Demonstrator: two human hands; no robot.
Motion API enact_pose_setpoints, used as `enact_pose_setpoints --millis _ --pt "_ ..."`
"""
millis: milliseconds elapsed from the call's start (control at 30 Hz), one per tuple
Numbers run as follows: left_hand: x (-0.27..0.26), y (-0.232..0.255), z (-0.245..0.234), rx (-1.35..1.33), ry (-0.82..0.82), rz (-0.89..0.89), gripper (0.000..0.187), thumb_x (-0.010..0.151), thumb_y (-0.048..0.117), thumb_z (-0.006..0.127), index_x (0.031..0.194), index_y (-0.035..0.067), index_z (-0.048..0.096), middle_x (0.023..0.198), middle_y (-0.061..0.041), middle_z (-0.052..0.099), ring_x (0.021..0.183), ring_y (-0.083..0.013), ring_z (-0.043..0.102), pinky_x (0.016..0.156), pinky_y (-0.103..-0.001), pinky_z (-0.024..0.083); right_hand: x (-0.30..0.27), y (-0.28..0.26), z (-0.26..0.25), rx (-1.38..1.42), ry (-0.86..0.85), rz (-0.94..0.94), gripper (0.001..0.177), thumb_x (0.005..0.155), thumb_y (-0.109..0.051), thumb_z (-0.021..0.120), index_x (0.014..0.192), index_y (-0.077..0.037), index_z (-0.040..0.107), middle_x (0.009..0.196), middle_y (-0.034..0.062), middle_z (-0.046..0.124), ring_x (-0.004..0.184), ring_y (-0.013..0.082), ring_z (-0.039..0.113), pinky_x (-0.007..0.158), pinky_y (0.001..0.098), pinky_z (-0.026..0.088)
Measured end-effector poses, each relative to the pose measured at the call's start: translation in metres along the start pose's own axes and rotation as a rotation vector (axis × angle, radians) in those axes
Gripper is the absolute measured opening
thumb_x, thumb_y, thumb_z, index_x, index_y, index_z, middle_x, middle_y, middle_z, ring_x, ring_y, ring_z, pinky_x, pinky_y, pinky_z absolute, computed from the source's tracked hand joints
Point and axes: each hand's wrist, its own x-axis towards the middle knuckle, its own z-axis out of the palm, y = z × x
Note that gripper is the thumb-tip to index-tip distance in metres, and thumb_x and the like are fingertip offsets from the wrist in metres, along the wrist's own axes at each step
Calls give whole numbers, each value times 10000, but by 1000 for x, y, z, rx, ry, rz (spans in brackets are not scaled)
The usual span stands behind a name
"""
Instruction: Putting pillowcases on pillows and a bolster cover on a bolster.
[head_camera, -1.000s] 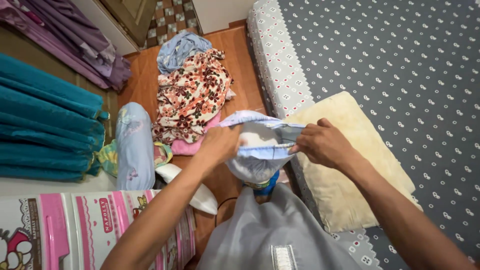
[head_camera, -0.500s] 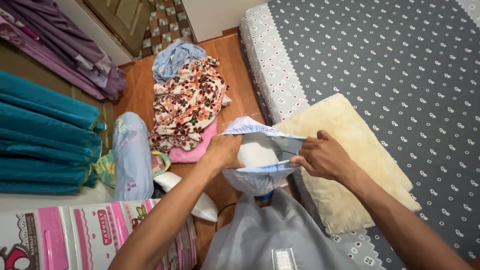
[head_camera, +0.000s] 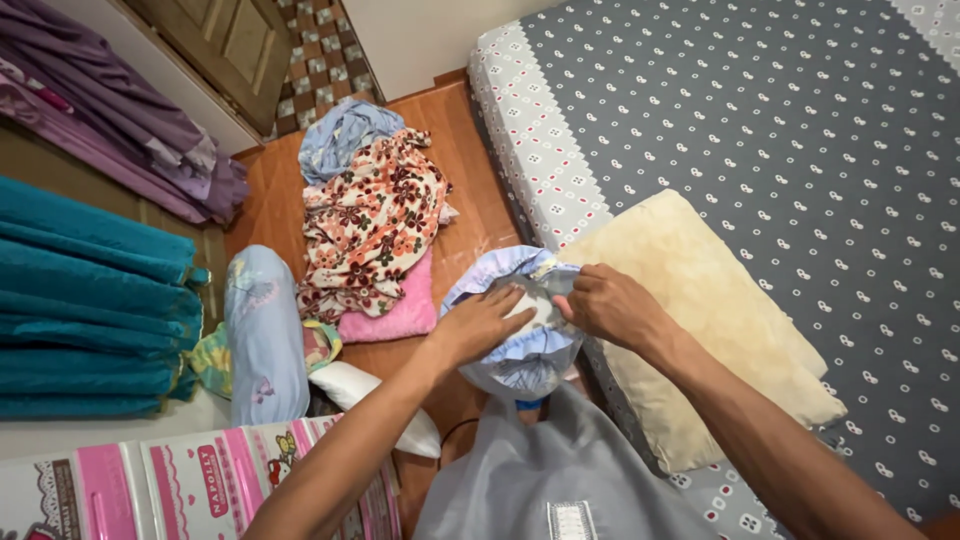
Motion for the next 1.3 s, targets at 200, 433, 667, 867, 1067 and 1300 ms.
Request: enact_pose_setpoints --millis 200,433,667,867,1067,1300 --pt "1 -13 9 112 -28 103 165 908 153 574 1031 106 674 1028 -78 672 1034 -248 631 860 -394 507 -1 0 4 39 51 56 377 878 -207 737 541 -94 610 570 55 573 658 237 587 660 375 491" --pt "-8 -37 33 129 96 157 103 842 162 603 758 122 648 797 -41 666 861 -227 653 788 -390 511 -4 -15 18 61 42 155 372 854 -225 719 522 -96 612 579 72 614 634 251 615 649 392 485" --pt "23 -16 -53 42 376 36 40 813 88 646 775 84 634 753 -64 637 776 -237 629 709 -384 502 -2 -19 35 77 -713 574 528 803 -336 775 1206 -55 582 896 156 742 812 337 740 747 436 586" --pt "36 -7 -128 3 537 -21 91 783 12 664 860 61 663 794 -74 649 815 -259 625 765 -399 508 -20 42 12 933 -405 584 539 831 -303 790 1247 -18 598 1095 191 717 1019 386 662 852 444 533" --pt "56 5 -156 -23 641 24 216 734 -14 652 936 48 699 880 -78 694 902 -262 650 871 -405 501 11 33 -29 668 -67 950 286 989 -270 643 1084 -29 764 1026 190 791 945 332 756 853 403 585" --pt "74 5 -189 -47 721 -14 224 749 -14 666 954 47 736 884 -60 708 912 -267 628 878 -417 470 85 -7 -126 262 306 314 745 675 -419 833 1219 34 600 1086 239 640 962 431 644 790 463 530"
